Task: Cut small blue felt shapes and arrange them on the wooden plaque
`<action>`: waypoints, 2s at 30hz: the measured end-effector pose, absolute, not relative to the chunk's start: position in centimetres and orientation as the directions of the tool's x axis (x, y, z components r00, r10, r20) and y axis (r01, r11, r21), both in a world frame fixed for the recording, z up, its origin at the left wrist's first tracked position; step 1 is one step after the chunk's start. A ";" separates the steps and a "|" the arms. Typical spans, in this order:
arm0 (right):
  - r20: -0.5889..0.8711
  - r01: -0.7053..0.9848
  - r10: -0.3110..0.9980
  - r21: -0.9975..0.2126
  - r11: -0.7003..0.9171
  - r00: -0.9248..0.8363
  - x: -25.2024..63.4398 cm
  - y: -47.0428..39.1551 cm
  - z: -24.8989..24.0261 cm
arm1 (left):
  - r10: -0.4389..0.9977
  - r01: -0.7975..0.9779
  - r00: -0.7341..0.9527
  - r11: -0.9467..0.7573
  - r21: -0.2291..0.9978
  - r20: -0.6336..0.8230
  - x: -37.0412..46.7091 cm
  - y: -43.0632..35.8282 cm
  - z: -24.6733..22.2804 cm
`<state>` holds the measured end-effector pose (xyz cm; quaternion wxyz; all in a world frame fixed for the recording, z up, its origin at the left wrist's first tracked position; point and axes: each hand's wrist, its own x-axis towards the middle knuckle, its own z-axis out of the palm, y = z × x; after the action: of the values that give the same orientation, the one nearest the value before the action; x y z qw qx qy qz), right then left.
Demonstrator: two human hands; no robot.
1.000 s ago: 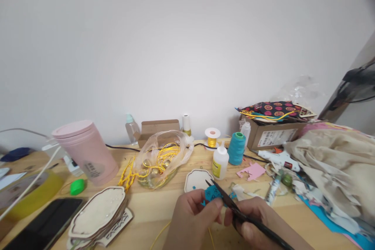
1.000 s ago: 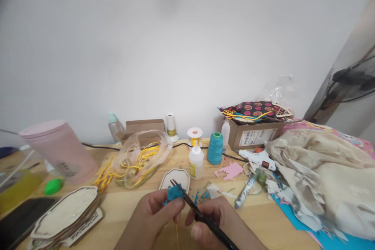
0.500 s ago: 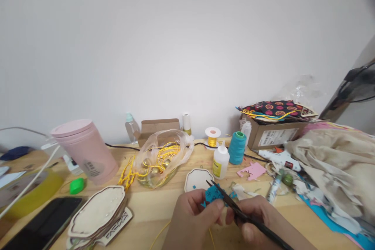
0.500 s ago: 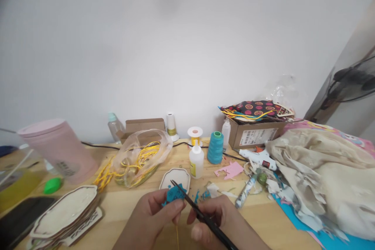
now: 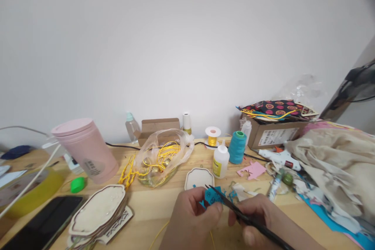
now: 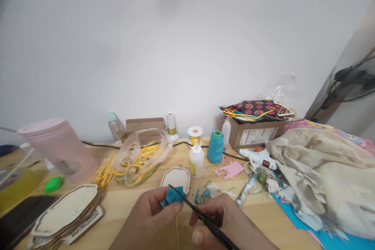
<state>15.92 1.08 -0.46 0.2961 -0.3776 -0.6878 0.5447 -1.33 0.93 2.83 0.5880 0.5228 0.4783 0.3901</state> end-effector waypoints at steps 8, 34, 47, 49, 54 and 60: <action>0.063 0.203 0.888 -0.964 0.173 -0.457 15.2 1.3 -1.4 | 0.967 -0.147 0.218 0.169 0.975 -0.134 -1.5 1.4 2.3; 0.133 0.103 0.881 -0.974 0.201 -0.454 14.7 1.2 -1.3 | 0.979 -0.156 0.147 0.161 0.974 -0.139 -0.9 1.2 2.7; 0.049 0.188 0.923 -0.973 0.130 -0.382 15.4 0.2 -2.4 | 0.978 -0.159 0.164 0.156 0.975 -0.129 -1.0 1.0 3.2; 0.049 0.191 0.925 -0.973 0.130 -0.377 15.4 0.3 -2.3 | 0.976 -0.151 0.171 0.157 0.976 -0.131 -1.0 1.0 3.2; 0.075 0.174 0.909 -0.972 0.159 -0.411 15.3 0.7 -1.9 | 0.975 -0.113 0.166 0.168 0.979 -0.148 -1.2 0.9 3.0; 0.085 0.158 0.861 -0.969 0.188 -0.502 15.4 1.0 -1.5 | 0.968 -0.060 0.173 0.195 0.979 -0.182 -1.1 0.9 2.6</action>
<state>15.36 1.05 -1.54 0.3375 -0.3674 -0.6929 0.5206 -1.13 0.89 2.62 0.6040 0.4708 0.4823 0.4252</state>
